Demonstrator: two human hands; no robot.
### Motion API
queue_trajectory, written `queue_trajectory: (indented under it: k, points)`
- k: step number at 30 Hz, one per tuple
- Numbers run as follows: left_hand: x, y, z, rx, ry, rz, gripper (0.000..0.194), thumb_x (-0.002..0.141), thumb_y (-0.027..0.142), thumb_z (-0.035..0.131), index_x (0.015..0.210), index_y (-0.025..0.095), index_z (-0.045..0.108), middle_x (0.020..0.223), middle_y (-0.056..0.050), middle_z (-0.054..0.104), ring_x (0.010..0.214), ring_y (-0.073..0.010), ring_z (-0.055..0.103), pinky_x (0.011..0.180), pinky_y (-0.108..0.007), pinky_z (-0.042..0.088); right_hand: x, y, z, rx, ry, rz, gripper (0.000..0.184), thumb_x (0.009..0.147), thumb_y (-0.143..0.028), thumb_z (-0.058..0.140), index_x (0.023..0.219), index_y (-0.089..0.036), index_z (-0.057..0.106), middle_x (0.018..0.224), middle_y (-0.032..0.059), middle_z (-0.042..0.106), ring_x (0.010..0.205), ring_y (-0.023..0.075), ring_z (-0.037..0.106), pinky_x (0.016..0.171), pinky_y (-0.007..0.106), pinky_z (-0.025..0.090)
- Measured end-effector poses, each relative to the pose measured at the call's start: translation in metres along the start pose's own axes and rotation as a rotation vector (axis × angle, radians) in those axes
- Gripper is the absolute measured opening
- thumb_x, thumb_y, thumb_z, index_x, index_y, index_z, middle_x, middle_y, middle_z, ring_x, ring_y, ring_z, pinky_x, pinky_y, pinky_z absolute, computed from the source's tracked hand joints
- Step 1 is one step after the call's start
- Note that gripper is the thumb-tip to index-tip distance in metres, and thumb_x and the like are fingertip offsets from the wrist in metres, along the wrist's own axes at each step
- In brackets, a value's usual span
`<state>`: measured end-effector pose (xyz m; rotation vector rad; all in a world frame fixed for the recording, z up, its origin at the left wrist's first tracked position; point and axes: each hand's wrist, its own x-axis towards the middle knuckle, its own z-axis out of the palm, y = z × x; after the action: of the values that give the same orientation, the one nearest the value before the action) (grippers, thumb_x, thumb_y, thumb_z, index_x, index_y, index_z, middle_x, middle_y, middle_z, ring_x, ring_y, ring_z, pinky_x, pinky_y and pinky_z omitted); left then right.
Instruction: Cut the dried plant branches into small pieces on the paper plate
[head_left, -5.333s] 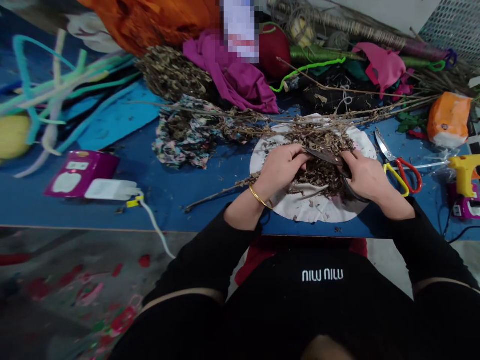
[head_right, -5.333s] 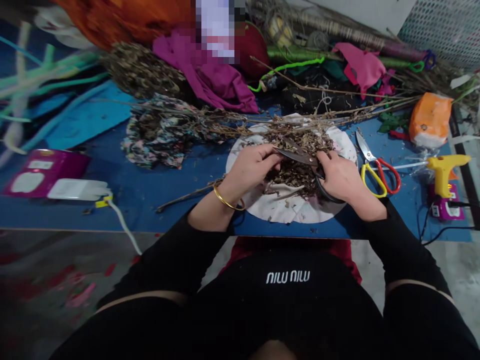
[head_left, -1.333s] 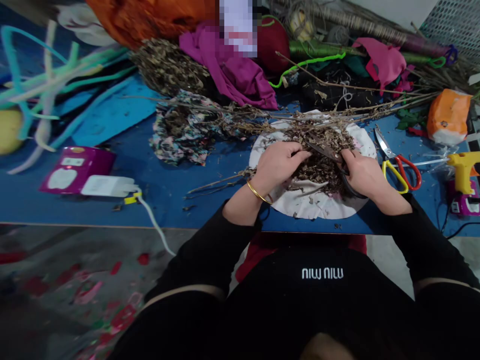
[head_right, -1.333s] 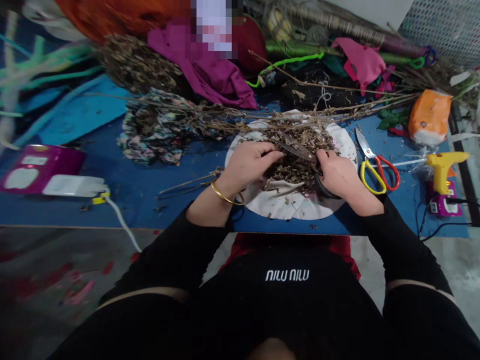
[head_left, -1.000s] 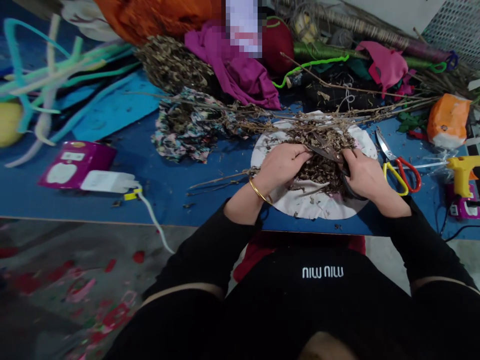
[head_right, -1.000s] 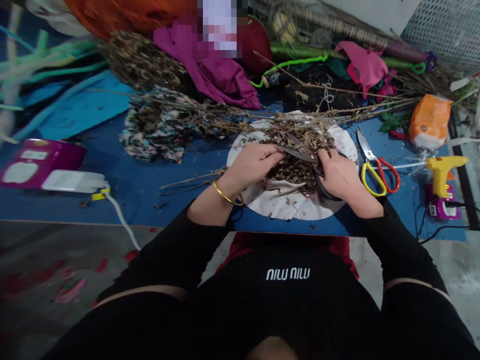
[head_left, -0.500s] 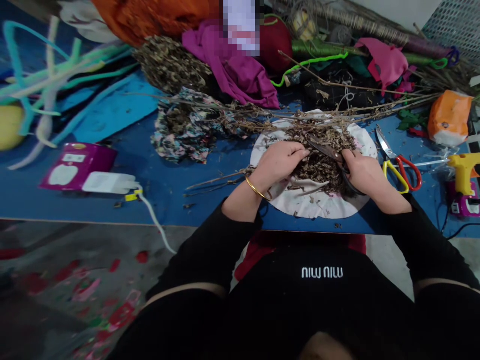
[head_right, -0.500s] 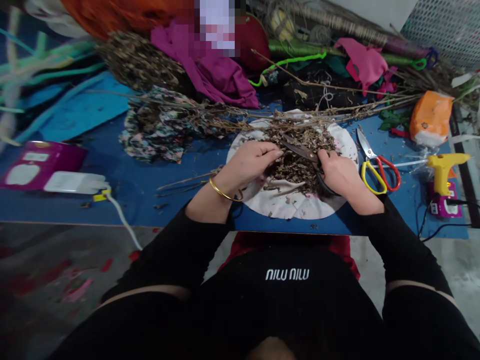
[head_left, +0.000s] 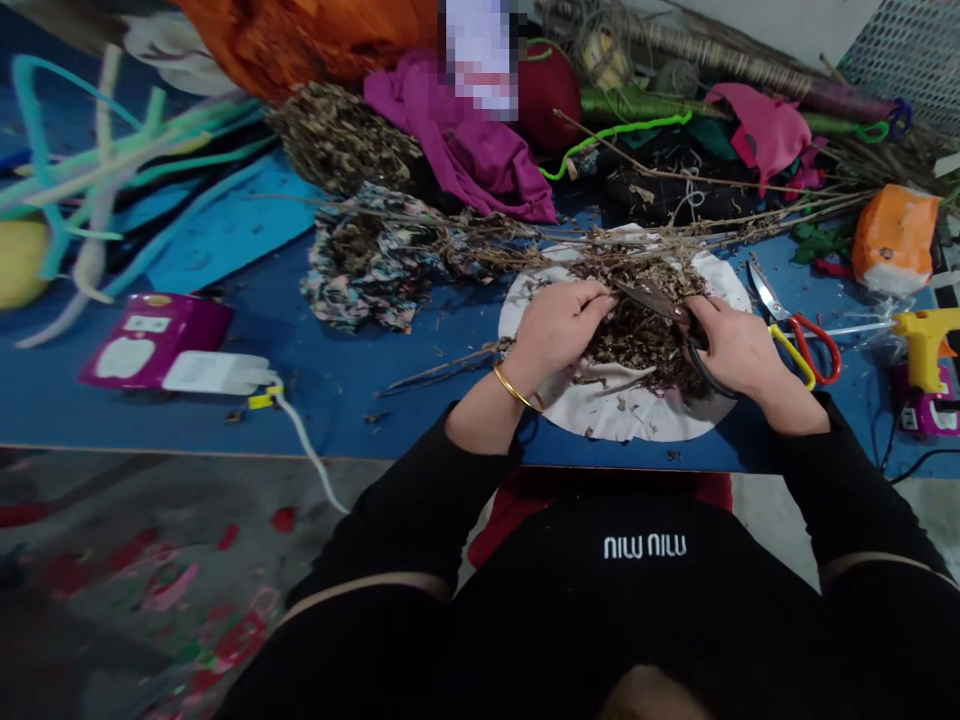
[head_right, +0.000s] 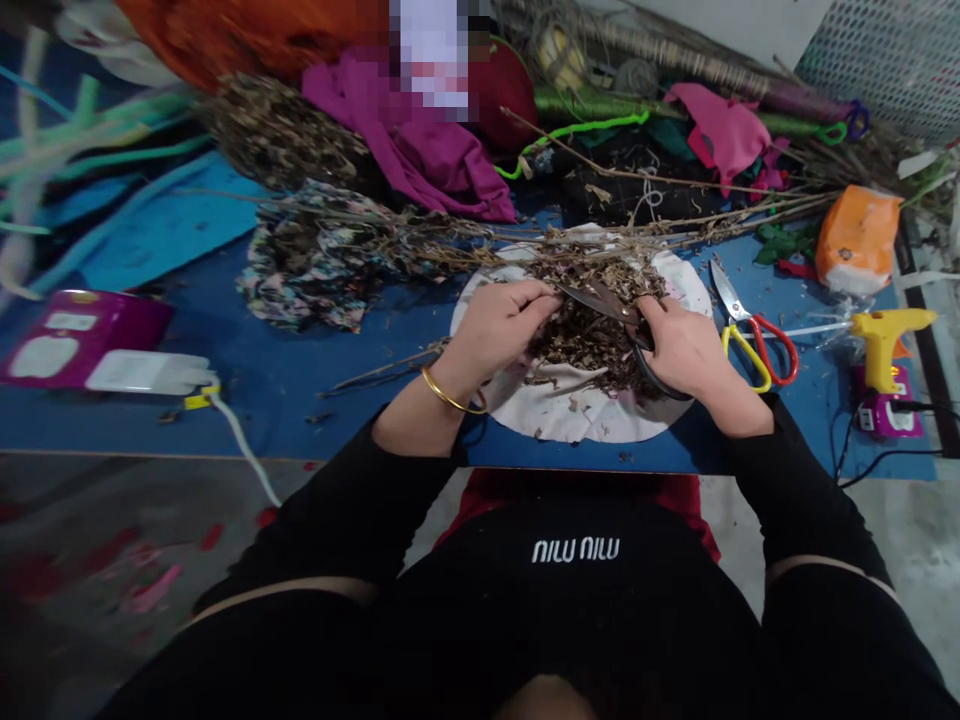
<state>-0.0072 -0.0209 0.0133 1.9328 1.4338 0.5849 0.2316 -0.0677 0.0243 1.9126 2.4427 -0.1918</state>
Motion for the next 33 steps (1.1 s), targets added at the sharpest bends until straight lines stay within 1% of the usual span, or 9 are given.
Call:
queue_trajectory:
  k: [3, 6, 10, 14, 17, 20, 23, 27, 33]
  points:
    - [0.0, 0.0, 0.002, 0.014, -0.016, 0.008, 0.028, 0.093, 0.035, 0.05, 0.087, 0.018, 0.072, 0.067, -0.003, 0.065, 0.066, -0.019, 0.056, 0.065, -0.03, 0.036, 0.0, -0.002, 0.002, 0.006, 0.003, -0.009, 0.048, 0.091, -0.035, 0.044, 0.132, -0.015, 0.058, 0.114, 0.0157, 0.068, 0.087, 0.0263, 0.061, 0.067, 0.033, 0.033]
    - [0.001, -0.001, 0.005, -0.004, -0.032, 0.02, 0.031, 0.092, 0.037, 0.049, 0.088, 0.018, 0.074, 0.076, -0.005, 0.071, 0.073, -0.0201, 0.059, 0.066, -0.03, 0.036, 0.0, -0.005, 0.003, 0.001, 0.005, -0.011, 0.049, 0.092, -0.036, 0.043, 0.134, -0.015, 0.056, 0.116, 0.0163, 0.067, 0.089, 0.0269, 0.061, 0.067, 0.033, 0.033]
    - [0.001, -0.002, 0.007, -0.038, -0.049, 0.033, 0.033, 0.092, 0.038, 0.048, 0.084, 0.018, 0.072, 0.077, -0.005, 0.072, 0.071, -0.0195, 0.059, 0.066, -0.03, 0.037, 0.0, -0.01, 0.002, -0.024, -0.041, 0.002, 0.045, 0.093, -0.033, 0.04, 0.129, -0.012, 0.057, 0.116, 0.019, 0.066, 0.088, 0.0273, 0.061, 0.066, 0.034, 0.032]
    - [0.001, -0.002, 0.005, -0.033, -0.035, 0.035, 0.031, 0.091, 0.037, 0.049, 0.082, 0.017, 0.07, 0.078, -0.004, 0.071, 0.073, -0.0188, 0.059, 0.067, -0.029, 0.039, 0.0, -0.017, 0.002, -0.06, -0.062, 0.026, 0.043, 0.093, -0.027, 0.038, 0.128, -0.011, 0.057, 0.115, 0.0207, 0.066, 0.086, 0.0265, 0.062, 0.064, 0.033, 0.031]
    - [0.001, -0.001, 0.003, -0.017, -0.039, 0.013, 0.028, 0.09, 0.036, 0.05, 0.075, 0.018, 0.066, 0.071, -0.003, 0.067, 0.07, -0.0184, 0.056, 0.065, -0.029, 0.038, 0.0, -0.019, 0.004, -0.085, -0.064, 0.03, 0.042, 0.094, -0.025, 0.039, 0.128, -0.01, 0.056, 0.114, 0.0214, 0.066, 0.083, 0.0257, 0.061, 0.063, 0.033, 0.03]
    - [0.0, 0.0, 0.001, -0.014, -0.033, -0.012, 0.031, 0.091, 0.033, 0.052, 0.063, 0.02, 0.055, 0.059, -0.001, 0.055, 0.063, -0.0172, 0.051, 0.061, -0.029, 0.034, 0.0, -0.018, 0.007, -0.1, -0.054, 0.023, 0.04, 0.096, -0.026, 0.038, 0.127, -0.01, 0.057, 0.111, 0.0208, 0.066, 0.081, 0.0252, 0.061, 0.062, 0.033, 0.029]
    - [0.0, 0.002, 0.001, -0.02, -0.038, -0.027, 0.035, 0.091, 0.031, 0.054, 0.058, 0.021, 0.046, 0.055, 0.0, 0.047, 0.058, -0.0162, 0.047, 0.059, -0.03, 0.031, 0.0, -0.017, 0.009, -0.114, -0.029, 0.018, 0.04, 0.097, -0.029, 0.038, 0.127, -0.011, 0.057, 0.112, 0.0197, 0.065, 0.083, 0.0252, 0.061, 0.062, 0.033, 0.029]
    - [0.002, 0.002, 0.005, -0.006, -0.077, -0.027, 0.038, 0.092, 0.032, 0.055, 0.057, 0.021, 0.046, 0.055, -0.001, 0.049, 0.059, -0.0172, 0.048, 0.061, -0.032, 0.031, 0.001, -0.018, 0.008, -0.141, -0.012, 0.004, 0.039, 0.096, -0.028, 0.04, 0.128, -0.011, 0.054, 0.116, 0.0204, 0.062, 0.089, 0.0269, 0.061, 0.065, 0.033, 0.032]
    - [0.001, 0.006, 0.001, -0.006, -0.121, -0.07, 0.035, 0.092, 0.028, 0.053, 0.06, 0.022, 0.043, 0.053, 0.001, 0.044, 0.056, -0.0158, 0.044, 0.06, -0.031, 0.027, 0.0, -0.02, 0.002, -0.165, -0.071, -0.006, 0.037, 0.101, -0.024, 0.033, 0.127, -0.01, 0.054, 0.113, 0.019, 0.063, 0.082, 0.0242, 0.061, 0.063, 0.033, 0.028]
